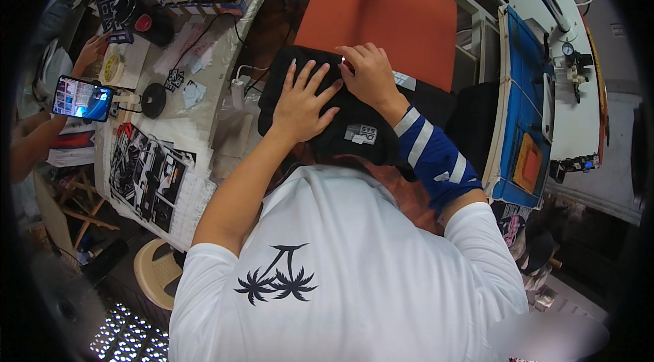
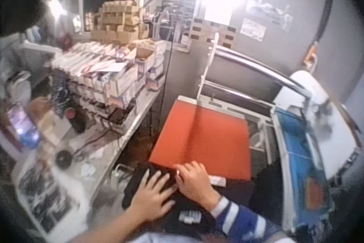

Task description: The person aligns a black t-shirt on a heat press, places a graphic transfer on the chest, and operates the press. They repeat this process for multiple shirts, including applying a smaller logo to the sleeve.

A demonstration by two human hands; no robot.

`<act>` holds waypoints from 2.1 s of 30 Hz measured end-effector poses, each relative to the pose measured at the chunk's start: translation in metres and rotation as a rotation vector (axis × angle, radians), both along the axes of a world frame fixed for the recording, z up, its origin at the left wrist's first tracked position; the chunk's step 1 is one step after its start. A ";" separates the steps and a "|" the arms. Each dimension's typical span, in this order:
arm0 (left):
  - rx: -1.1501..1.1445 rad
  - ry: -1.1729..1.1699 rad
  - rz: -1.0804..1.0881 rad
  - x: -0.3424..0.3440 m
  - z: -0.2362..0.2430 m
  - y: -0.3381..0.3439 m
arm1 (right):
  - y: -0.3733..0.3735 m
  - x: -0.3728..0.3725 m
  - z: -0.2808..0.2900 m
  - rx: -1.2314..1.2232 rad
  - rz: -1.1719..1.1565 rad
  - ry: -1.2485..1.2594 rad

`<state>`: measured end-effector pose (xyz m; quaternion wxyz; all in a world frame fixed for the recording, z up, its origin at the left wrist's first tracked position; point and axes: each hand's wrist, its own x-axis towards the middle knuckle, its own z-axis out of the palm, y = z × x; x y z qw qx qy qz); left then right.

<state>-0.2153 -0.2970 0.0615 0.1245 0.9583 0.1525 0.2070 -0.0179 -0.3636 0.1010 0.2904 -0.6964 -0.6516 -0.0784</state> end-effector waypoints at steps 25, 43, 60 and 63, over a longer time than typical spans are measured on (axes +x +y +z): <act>-0.043 -0.004 -0.002 0.001 -0.002 0.001 | -0.038 0.054 0.010 -0.211 -0.209 0.368; 0.057 -0.030 -0.420 0.090 0.004 -0.078 | -0.115 0.103 0.006 -0.205 0.033 0.313; -0.129 0.097 -0.214 -0.058 0.034 0.000 | -0.234 0.045 0.034 -0.357 -0.212 0.077; -0.241 0.060 -0.302 -0.071 0.020 0.022 | -0.244 0.051 0.020 -0.248 -0.234 0.090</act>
